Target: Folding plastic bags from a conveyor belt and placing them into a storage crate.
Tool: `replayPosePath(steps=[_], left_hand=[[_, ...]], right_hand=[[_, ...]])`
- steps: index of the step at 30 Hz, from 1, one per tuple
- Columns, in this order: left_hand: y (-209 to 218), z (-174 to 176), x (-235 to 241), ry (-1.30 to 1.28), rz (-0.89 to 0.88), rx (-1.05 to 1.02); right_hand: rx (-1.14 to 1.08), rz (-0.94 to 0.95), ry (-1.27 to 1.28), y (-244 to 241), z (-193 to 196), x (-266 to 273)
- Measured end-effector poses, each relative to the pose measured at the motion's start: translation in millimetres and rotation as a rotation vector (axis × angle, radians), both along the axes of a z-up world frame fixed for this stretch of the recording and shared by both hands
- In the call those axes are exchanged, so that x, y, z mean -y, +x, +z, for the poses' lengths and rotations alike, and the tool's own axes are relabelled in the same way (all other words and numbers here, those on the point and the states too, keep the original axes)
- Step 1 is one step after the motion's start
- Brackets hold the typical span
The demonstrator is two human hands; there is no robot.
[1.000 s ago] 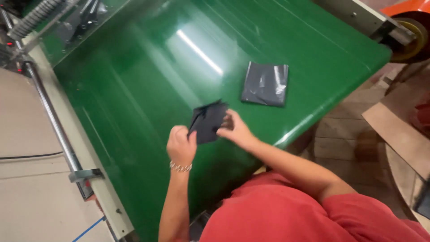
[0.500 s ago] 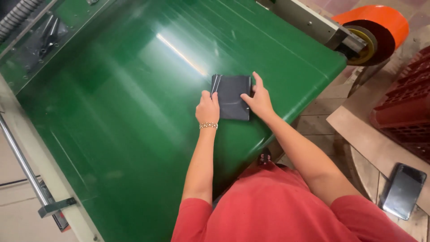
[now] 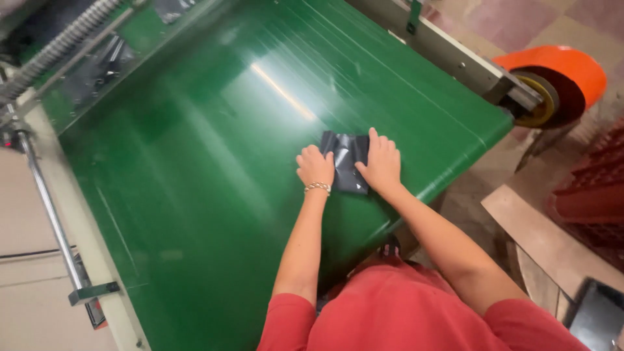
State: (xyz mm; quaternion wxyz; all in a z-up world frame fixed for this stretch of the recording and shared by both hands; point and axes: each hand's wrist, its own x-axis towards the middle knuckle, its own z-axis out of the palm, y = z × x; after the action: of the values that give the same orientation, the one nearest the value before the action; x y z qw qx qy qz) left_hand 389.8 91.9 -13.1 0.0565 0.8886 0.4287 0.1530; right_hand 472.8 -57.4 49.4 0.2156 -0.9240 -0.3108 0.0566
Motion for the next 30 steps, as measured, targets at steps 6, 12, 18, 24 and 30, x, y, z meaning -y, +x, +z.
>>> replayPosePath(steps=[6,12,18,24,30], left_hand=[[-31,31,21,0.173,-0.465,0.300],[-112,71,33,0.458,-0.748,0.577],[-173,129,41,0.389,-0.598,0.699],[-182,119,106,-0.631,-0.339,0.789],[-181,134,179,-0.928,-0.373,0.462]], right_hand=[[0.146,0.417,0.085,36,28,-9],[-0.100,0.772,0.103,-35,144,29],[-0.313,0.579,0.417,-114,121,75],[-0.435,0.179,0.887,-166,112,131],[-0.482,-0.157,0.943,-163,84,211]])
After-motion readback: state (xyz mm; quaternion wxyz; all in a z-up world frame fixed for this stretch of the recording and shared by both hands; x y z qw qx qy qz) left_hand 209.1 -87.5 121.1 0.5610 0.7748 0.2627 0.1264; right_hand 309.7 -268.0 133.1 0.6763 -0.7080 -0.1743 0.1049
